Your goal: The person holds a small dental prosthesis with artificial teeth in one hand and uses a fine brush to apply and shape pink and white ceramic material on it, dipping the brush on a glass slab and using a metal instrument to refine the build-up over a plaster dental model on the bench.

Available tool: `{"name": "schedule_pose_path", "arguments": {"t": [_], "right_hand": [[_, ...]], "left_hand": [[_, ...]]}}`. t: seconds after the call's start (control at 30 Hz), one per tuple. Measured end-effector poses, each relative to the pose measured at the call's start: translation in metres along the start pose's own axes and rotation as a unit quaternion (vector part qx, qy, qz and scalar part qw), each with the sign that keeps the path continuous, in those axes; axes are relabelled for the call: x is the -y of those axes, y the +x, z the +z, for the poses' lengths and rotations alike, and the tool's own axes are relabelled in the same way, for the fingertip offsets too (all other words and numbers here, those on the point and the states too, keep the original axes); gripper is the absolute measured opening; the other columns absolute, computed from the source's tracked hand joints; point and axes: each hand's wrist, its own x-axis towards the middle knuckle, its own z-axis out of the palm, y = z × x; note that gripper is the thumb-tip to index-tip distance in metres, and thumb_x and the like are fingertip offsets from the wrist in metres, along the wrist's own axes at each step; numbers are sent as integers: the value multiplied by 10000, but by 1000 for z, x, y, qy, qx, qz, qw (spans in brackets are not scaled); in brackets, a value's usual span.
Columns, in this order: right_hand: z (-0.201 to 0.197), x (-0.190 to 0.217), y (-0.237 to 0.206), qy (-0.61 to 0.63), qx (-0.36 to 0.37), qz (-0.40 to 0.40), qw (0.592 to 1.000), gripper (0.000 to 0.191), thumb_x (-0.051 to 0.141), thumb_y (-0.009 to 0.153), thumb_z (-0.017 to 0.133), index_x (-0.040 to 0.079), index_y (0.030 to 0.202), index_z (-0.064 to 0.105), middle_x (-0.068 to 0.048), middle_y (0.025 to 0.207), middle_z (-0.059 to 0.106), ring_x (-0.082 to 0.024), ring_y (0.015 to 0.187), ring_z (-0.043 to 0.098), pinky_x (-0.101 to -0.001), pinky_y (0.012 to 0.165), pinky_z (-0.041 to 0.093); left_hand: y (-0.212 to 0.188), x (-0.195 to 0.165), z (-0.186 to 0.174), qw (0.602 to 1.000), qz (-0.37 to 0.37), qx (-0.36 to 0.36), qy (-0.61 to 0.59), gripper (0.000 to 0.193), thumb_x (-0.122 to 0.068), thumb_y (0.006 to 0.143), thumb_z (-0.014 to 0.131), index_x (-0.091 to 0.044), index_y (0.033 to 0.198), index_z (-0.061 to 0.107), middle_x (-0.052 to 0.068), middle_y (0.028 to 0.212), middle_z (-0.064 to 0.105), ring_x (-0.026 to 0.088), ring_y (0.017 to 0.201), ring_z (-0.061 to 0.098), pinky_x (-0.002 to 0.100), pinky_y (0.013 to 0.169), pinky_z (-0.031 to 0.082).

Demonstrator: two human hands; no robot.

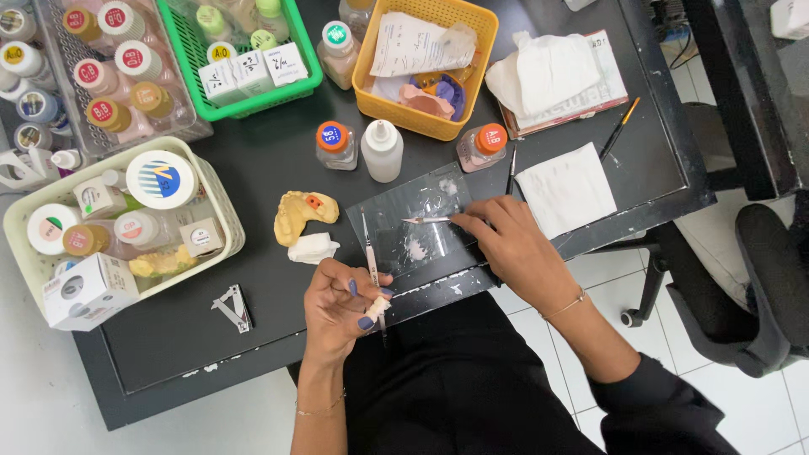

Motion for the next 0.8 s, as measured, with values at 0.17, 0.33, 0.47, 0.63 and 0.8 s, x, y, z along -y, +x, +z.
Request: {"name": "schedule_pose_path", "arguments": {"t": [0.17, 0.33, 0.47, 0.63, 0.8], "right_hand": [[-3, -6, 13, -83, 51, -65, 993, 446, 10, 796, 656, 39, 1240, 635, -94, 1150, 612, -273, 1081, 574, -388, 921, 479], [-3, 1, 31, -97, 70, -83, 989, 388, 45, 803, 679, 21, 1189, 639, -98, 1115, 619, -273, 1026, 568, -383, 871, 485], [-12, 16, 32, -95, 46, -57, 993, 358, 13, 828, 679, 0, 1183, 636, -105, 1071, 635, -280, 1001, 578, -391, 891, 502], [-24, 30, 13, -51, 17, 30, 998, 436, -80, 845, 653, -15, 1276, 640, -125, 1077, 649, -302, 982, 610, -396, 871, 531], [-15, 37, 0, 38, 7, 142, 989, 519, -133, 868, 569, 47, 1349, 639, -145, 1049, 655, -264, 826, 683, -370, 745, 561]], "left_hand": [[-1, 4, -6, 1000, -1, -14, 14, 454, -117, 818, 904, -80, 1065, 524, 109, 993, 732, 229, 1000, 732, 506, 1130, 506], [0, -2, -6, 1000, 10, -15, 15, 447, -108, 822, 901, -78, 1068, 529, 112, 1000, 735, 234, 1011, 736, 497, 1130, 511], [0, -6, -10, 1000, 16, -16, 10, 431, -104, 826, 891, -83, 1068, 534, 100, 1008, 734, 235, 1026, 741, 498, 1129, 526], [2, -10, -18, 1000, 13, -4, 0, 403, -73, 825, 872, -89, 1065, 548, 109, 993, 747, 231, 1015, 744, 504, 1126, 531], [0, -12, -22, 1000, -1, -11, -2, 409, -38, 814, 873, -97, 1058, 550, 98, 986, 741, 223, 994, 743, 515, 1134, 538]]}}
